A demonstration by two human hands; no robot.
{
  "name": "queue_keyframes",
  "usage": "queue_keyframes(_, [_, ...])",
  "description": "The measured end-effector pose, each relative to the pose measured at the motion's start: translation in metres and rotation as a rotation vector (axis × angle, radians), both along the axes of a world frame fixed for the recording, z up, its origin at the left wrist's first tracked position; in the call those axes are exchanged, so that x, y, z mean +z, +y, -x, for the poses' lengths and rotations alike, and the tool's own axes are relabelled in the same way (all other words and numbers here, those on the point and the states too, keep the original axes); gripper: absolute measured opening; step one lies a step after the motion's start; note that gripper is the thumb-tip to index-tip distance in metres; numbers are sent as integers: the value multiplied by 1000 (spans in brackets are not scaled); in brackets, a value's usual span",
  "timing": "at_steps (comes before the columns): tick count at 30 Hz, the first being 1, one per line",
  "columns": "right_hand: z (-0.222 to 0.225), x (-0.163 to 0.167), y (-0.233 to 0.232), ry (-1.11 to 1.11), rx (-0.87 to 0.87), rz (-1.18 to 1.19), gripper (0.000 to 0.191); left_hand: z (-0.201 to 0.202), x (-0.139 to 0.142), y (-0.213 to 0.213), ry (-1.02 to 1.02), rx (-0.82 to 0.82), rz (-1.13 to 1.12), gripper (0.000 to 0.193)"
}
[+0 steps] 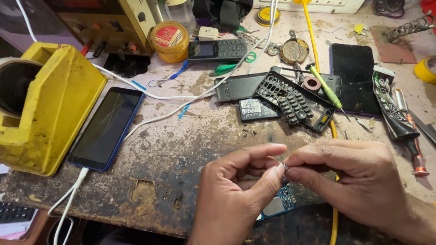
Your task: The person solders a component onto a smartphone motherboard on a cluttered workbench, holding the board steady with one hand while applying a soldering iron with the other. They use tweezers to position small parts, reposition the board, and continue soldering and adjusting the component by hand.
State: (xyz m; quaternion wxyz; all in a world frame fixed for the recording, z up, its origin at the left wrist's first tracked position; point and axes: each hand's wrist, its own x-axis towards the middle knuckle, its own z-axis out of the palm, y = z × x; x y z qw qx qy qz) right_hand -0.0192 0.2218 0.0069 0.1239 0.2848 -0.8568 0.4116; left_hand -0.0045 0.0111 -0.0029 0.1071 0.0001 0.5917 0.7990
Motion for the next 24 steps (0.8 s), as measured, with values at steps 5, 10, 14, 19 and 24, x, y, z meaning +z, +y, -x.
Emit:
queue_keyframes(5, [0, -1, 3, -42, -13, -3, 17, 0, 1, 1, -7, 2, 14, 18])
queue_keyframes(10, [0, -5, 4, -67, -29, 2, 17, 0, -1, 0, 10, -12, -13, 16])
queue_keyframes(14, [-1, -7, 5, -123, -30, 64, 15, 0, -3, 0, 8, -43, -46, 14])
queue_keyframes(19, [-7, -16, 7, -25, 0, 168, 20, 0, -5, 0, -31, -69, -81, 13])
queue_keyframes(24, [-11, -33, 12, -141, 111, 408, 44, -1, -5, 0, -23, -88, -66, 12])
